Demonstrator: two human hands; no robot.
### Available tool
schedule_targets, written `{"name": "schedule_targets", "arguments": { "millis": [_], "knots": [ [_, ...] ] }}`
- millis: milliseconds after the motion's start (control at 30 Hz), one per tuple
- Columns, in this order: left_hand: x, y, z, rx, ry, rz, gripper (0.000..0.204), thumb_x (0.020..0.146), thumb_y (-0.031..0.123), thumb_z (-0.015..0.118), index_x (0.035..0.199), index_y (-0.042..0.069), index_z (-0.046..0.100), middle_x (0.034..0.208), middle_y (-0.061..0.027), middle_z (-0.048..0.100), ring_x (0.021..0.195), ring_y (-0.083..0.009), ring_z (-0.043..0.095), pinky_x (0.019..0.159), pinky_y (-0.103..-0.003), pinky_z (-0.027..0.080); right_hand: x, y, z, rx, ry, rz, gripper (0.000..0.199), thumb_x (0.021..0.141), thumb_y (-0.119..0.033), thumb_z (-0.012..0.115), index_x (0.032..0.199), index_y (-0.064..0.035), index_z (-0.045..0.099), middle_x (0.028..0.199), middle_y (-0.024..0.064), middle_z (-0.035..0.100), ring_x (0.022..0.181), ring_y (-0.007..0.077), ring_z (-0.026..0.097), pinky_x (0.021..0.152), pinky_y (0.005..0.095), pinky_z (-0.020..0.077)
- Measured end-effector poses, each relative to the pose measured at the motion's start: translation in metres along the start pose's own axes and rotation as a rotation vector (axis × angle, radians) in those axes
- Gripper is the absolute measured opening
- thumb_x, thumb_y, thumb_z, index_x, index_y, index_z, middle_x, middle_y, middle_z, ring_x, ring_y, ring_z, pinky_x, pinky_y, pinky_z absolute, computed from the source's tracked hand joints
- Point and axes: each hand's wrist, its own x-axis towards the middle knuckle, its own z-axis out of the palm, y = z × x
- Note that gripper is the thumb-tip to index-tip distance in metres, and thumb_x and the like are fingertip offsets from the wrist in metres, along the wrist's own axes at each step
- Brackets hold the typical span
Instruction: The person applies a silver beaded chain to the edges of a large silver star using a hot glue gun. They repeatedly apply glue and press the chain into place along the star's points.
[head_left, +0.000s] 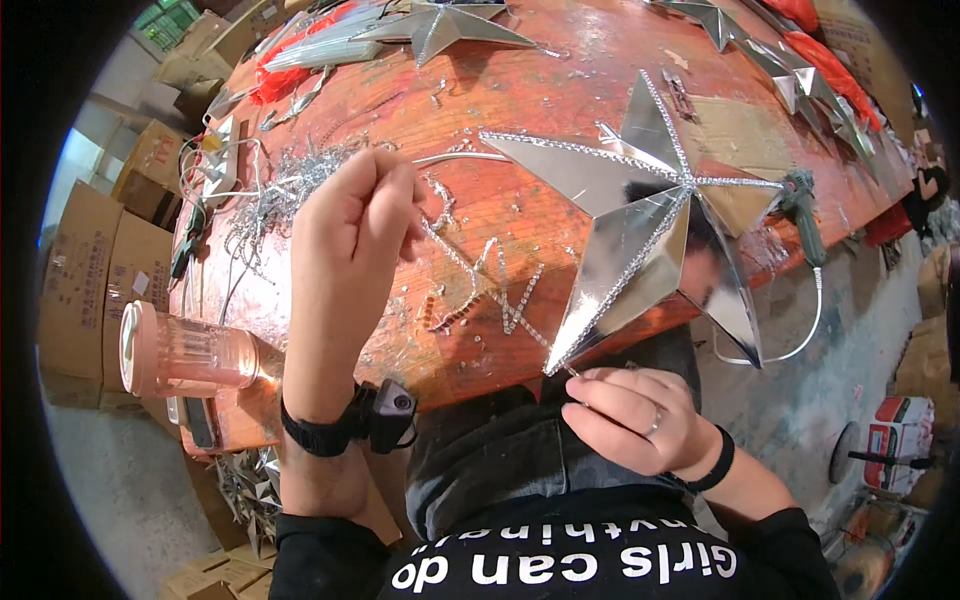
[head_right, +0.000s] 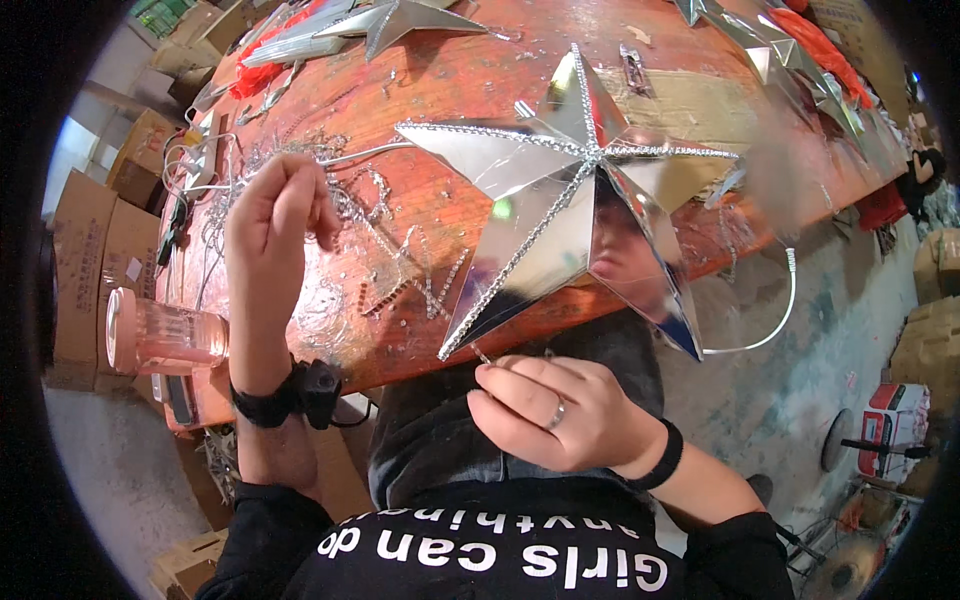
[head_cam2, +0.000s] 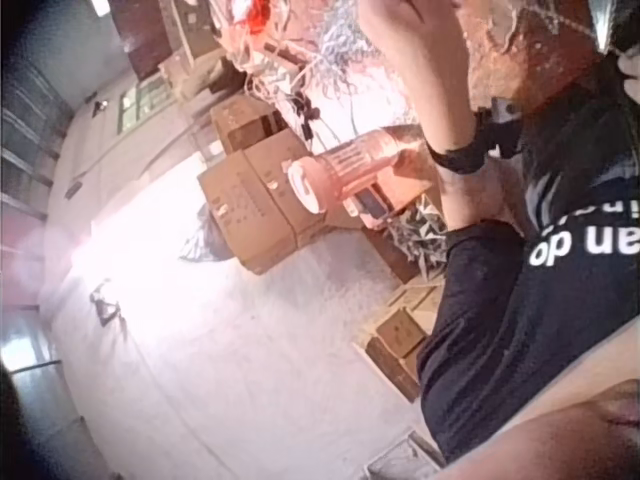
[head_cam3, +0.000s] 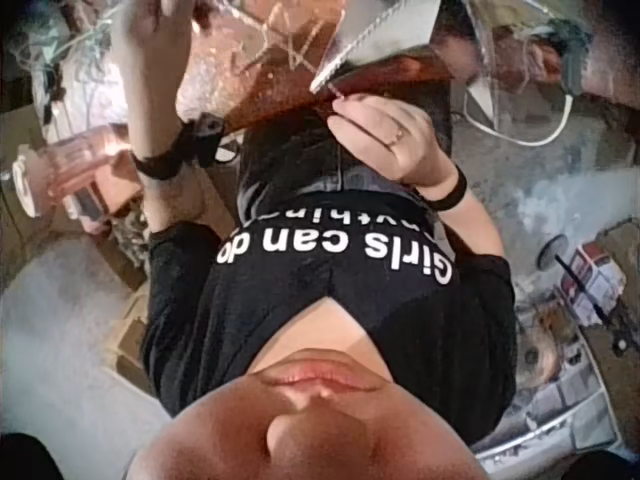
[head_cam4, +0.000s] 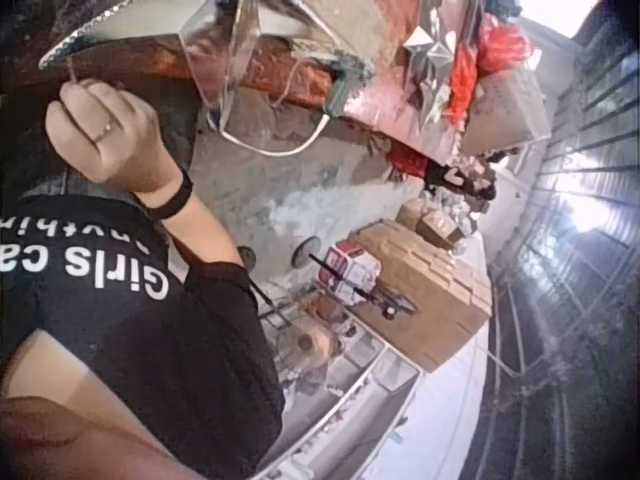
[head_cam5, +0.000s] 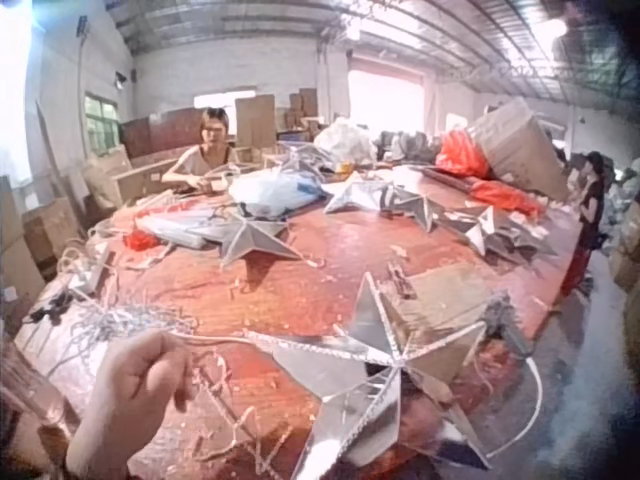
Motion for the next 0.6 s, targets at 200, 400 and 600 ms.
{"name": "schedule_targets", "arguments": {
  "millis": [200,400,600],
  "knots": [
    [-0.034,-0.002,-0.009,0.059,0.017,-0.206,0.004,0.084,0.002,0.060,0.084,-0.002,0.061,0.068,0.0019,0.058,0.062,-0.0021,0.052,0.055,-0.018,0.042,0.000,-0.001,-0.008,0.124,-0.032,-0.003,0.018,0.072,-0.006,0.068,0.088,-0.0061,0.062,0.107,0.0132,0.064,0.092,0.0263,0.067,0.071,0.0297,0.0578],
    [-0.056,-0.012,-0.020,-0.030,0.017,-0.276,0.005,0.088,0.001,0.061,0.091,-0.002,0.061,0.085,-0.0047,0.063,0.082,-0.0113,0.063,0.073,-0.024,0.052,0.007,-0.004,-0.007,0.144,-0.019,-0.022,0.016,0.073,-0.007,0.068,0.087,-0.0070,0.062,0.105,0.0120,0.064,0.093,0.0252,0.067,0.077,0.0305,0.0584],
    [-0.063,-0.019,-0.012,-0.133,0.112,-0.182,0.013,0.092,-0.003,0.050,0.102,-0.004,0.058,0.088,-0.0051,0.061,0.080,-0.0074,0.059,0.072,-0.021,0.050,0.007,-0.003,-0.002,0.154,-0.043,-0.041,0.015,0.072,-0.007,0.068,0.086,-0.0068,0.062,0.105,0.0115,0.064,0.093,0.0253,0.066,0.078,0.0312,0.0585]
  ]
}}
